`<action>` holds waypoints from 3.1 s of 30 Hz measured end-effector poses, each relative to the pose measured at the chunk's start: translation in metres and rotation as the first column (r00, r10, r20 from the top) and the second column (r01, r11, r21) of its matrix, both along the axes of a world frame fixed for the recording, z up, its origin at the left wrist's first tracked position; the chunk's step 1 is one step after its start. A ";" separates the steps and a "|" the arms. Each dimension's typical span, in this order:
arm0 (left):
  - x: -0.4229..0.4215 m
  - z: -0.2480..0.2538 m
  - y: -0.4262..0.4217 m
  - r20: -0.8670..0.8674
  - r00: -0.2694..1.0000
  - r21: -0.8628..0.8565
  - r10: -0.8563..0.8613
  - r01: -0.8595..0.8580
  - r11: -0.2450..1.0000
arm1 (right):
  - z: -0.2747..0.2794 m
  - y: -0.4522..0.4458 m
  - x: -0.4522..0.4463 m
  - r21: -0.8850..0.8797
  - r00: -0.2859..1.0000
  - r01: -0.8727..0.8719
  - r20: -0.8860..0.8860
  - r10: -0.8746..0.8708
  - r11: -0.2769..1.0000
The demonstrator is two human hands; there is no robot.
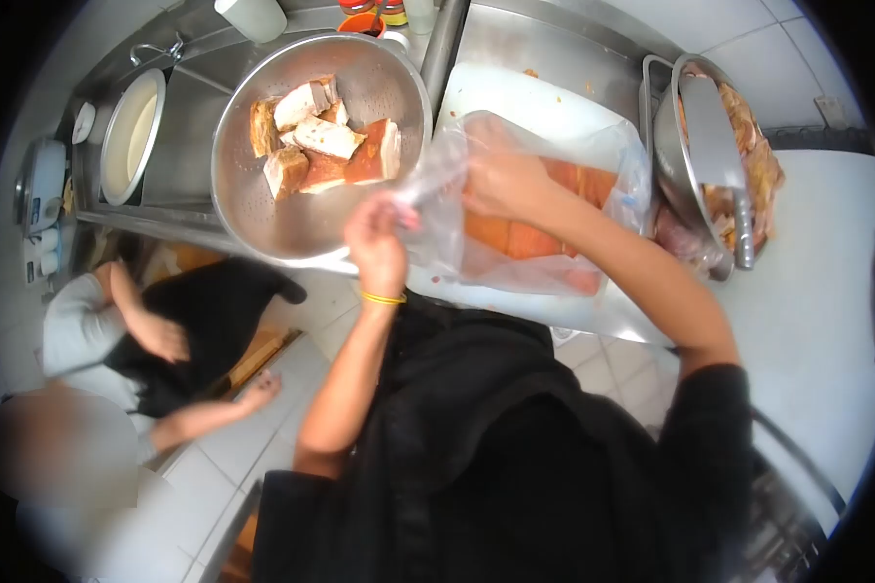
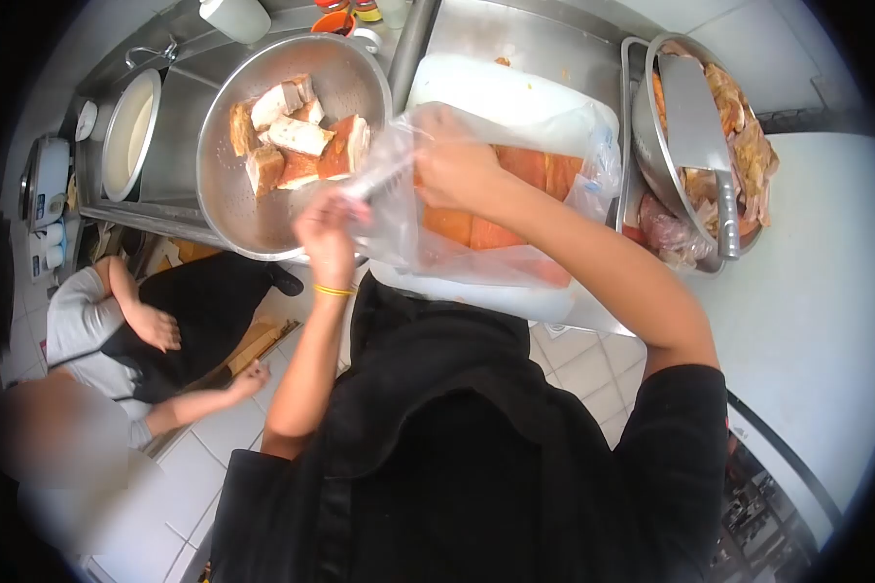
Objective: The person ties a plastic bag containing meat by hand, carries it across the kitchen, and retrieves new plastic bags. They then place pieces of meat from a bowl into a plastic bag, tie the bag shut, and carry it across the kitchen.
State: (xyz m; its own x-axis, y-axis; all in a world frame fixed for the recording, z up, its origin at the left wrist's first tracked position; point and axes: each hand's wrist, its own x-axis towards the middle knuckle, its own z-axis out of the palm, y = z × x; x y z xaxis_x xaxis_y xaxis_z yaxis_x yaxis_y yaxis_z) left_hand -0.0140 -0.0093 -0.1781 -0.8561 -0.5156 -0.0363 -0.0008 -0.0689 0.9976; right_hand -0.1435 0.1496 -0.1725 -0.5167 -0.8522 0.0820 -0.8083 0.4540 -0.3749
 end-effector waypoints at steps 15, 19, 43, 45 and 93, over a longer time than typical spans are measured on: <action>-0.036 0.144 -0.009 -0.215 0.852 0.363 -0.477 0.523 0.771 | 0.024 0.017 0.045 -0.258 0.933 0.158 -0.277 -0.229 0.953; -0.042 0.160 0.004 -0.210 0.788 0.295 -0.579 0.616 0.731 | 0.005 0.023 0.045 -0.002 0.952 0.303 -0.036 -0.303 0.953; 0.030 0.024 -0.030 0.037 0.691 0.608 -0.722 0.557 0.565 | 0.126 -0.068 -0.007 -0.093 0.903 0.241 0.386 -0.189 0.966; 0.035 0.028 -0.029 -0.057 0.646 0.523 -0.761 0.669 0.528 | 0.072 -0.111 -0.013 0.059 0.993 0.097 0.054 -0.101 0.993; 0.023 0.021 -0.090 -0.350 0.337 0.093 -0.874 0.941 0.325 | 0.044 -0.282 -0.132 -0.114 0.290 0.571 0.954 -0.070 0.813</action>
State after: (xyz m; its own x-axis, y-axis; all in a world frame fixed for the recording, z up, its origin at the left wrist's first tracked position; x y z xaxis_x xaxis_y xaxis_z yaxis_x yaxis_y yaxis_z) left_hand 0.0089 -0.0992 -0.1567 -0.7745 0.5936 0.2184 -0.0321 -0.3818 0.9237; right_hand -0.2759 -0.1322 -0.1286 -0.6999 -0.6091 -0.3731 0.3124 0.2087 -0.9267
